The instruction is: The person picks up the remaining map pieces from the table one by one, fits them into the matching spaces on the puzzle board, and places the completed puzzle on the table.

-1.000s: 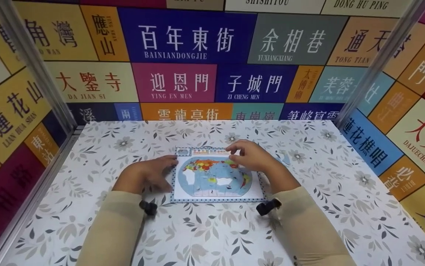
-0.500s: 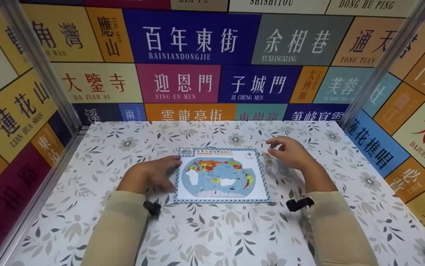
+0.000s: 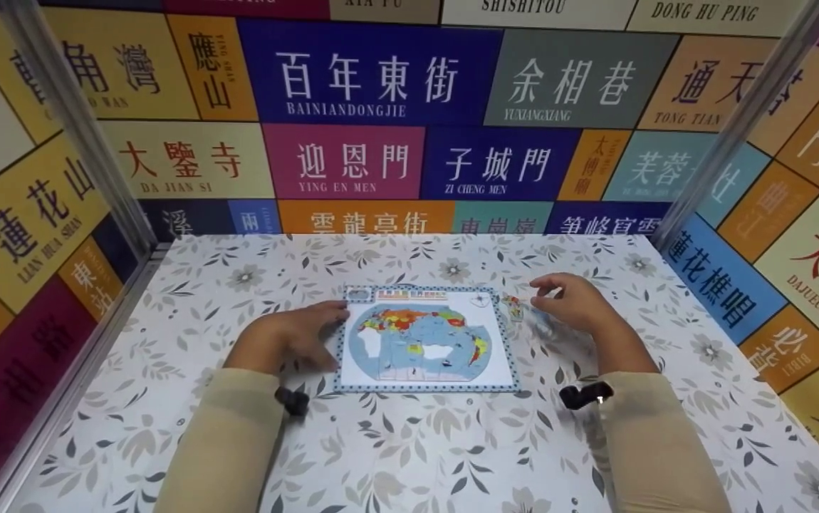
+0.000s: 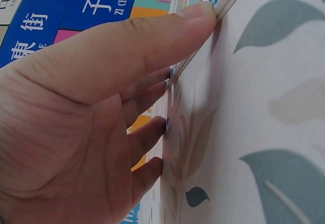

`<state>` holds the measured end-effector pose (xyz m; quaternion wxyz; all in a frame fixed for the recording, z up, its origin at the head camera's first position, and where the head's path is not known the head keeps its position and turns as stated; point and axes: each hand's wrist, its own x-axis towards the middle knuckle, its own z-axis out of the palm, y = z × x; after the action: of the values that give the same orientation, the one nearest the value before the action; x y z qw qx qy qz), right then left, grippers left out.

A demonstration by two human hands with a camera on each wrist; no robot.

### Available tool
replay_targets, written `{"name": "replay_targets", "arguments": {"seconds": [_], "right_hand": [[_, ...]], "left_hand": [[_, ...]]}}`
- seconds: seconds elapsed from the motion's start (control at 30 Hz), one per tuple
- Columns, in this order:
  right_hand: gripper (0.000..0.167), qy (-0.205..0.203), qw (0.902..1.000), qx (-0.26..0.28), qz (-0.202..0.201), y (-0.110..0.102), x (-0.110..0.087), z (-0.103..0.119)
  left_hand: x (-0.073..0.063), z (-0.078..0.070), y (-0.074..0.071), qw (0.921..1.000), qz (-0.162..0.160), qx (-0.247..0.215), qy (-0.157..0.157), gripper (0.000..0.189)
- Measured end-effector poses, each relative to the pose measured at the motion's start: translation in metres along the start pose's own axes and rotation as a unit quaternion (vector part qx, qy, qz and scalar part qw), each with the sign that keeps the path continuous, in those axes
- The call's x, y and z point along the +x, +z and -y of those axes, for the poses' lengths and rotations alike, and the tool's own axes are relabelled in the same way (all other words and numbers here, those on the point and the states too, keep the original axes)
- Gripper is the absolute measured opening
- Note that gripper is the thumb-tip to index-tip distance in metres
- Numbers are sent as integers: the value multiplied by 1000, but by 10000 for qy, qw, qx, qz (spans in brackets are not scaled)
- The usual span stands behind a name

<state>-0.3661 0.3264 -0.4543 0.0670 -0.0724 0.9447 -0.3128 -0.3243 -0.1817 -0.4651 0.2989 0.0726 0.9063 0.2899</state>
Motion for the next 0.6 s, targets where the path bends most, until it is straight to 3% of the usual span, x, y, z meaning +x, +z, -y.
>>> {"name": "replay_targets", "arguments": {"seconds": [0.17, 0.6], "right_hand": [[51, 84, 9999, -40, 41, 1, 1, -10], [58, 563, 9978, 226, -277, -3, -2, -43]], "left_hand": [[-1, 0, -1, 9999, 45, 35, 127, 108], [-2, -1, -2, 9999, 51, 106, 61, 108]]}}
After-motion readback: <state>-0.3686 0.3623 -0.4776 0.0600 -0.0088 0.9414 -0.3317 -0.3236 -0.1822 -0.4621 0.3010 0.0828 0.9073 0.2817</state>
